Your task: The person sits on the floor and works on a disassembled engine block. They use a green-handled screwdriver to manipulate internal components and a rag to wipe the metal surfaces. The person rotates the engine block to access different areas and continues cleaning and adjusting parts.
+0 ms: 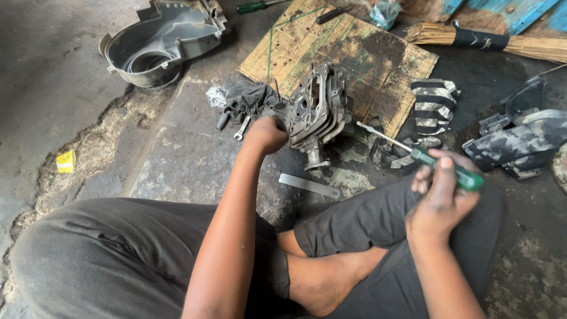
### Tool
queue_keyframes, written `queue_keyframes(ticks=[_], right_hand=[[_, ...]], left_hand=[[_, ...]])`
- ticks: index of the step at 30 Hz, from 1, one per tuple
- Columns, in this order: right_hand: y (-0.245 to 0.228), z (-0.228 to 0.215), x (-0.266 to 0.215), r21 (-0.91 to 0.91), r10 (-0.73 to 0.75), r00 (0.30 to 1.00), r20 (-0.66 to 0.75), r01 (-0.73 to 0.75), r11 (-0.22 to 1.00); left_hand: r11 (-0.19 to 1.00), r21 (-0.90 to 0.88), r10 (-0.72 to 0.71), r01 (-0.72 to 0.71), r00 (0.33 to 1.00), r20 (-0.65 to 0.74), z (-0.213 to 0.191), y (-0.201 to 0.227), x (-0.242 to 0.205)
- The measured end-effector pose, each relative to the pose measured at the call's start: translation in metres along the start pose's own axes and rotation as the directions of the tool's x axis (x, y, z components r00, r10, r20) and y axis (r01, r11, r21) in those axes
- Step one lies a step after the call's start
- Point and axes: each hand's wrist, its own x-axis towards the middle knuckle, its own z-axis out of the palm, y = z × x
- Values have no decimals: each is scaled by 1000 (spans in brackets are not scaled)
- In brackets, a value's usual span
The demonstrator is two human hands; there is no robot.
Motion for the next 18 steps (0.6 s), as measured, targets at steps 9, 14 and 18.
queue_keyframes(ticks=[9,14,18], right_hand=[[-20,19,-20,-480,-198,844,499,459,747],[-34,38,-22,-513,-126,814,567,469,719],[-35,36,-27,-485,-159,777,609,524,700]], left_hand=[[968,-222,-168,116,958,-230,2,8,-8],[976,-200,-137,83,952,-273,10,-1,-2],[960,-280,-79,-7,953,-294,22,-10,13]])
